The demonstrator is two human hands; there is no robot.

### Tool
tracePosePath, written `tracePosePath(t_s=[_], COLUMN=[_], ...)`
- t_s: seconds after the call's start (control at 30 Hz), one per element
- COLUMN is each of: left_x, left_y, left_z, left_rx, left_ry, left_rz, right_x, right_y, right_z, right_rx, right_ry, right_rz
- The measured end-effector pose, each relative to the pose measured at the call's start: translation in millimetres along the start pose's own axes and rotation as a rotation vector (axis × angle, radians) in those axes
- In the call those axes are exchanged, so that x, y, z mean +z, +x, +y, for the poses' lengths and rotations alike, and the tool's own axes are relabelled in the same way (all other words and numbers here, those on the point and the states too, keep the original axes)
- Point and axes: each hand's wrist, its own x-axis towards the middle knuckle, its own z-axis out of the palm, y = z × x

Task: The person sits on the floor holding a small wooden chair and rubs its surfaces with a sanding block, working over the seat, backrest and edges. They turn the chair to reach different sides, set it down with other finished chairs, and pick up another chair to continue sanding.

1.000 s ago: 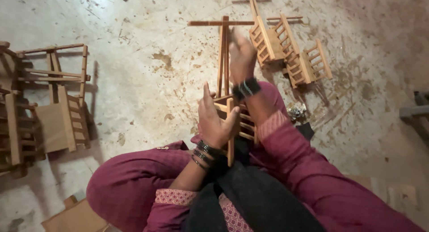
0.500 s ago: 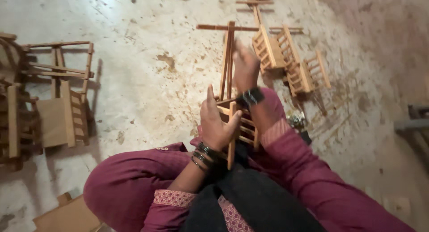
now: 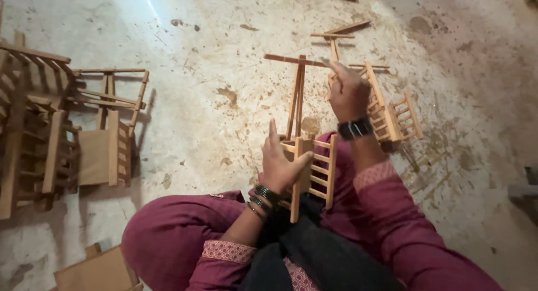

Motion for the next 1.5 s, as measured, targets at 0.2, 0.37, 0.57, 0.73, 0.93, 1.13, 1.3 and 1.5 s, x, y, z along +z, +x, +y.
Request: tracePosePath(t_s=[0.2,0.37,0.57,0.73,0.93,1.13,1.3,1.5], left_x=[0,0,-1,-4,1,0,-1,8], left_y=[3,1,3,-2,2,2,-4,1], left_z=[-4,-8,-6,-6,-2,-4,-5,1], left_rx=[0.057,0.061,0.090,0.136,0.115,0.080,0.096,0.080], left_ry=[-0.024,-0.009,0.043,0.011,-0.021,0.075,-0.007,-0.004], left_rz=[-0.007,-0.031,-0.059,-0.056,-0.021,-0.080,-0.007,-0.042], right_x=[49,49,65,68,31,70,62,22], right_y=[-14,-13,3,2,3,13,10,7], right_z=[12,16,-16,-27,10,-21,-12,17], right_rx=[-0.024,0.154,-0.018,-0.229,0.041,-0.172,-0.130,0.088], right_ry=[0.026,-0.013,0.056,0.075,-0.103,0.079,0.132,0.028], right_rz=[-0.004,-0.052,-0.019,-0.098,-0.164,-0.082,-0.155,-0.183])
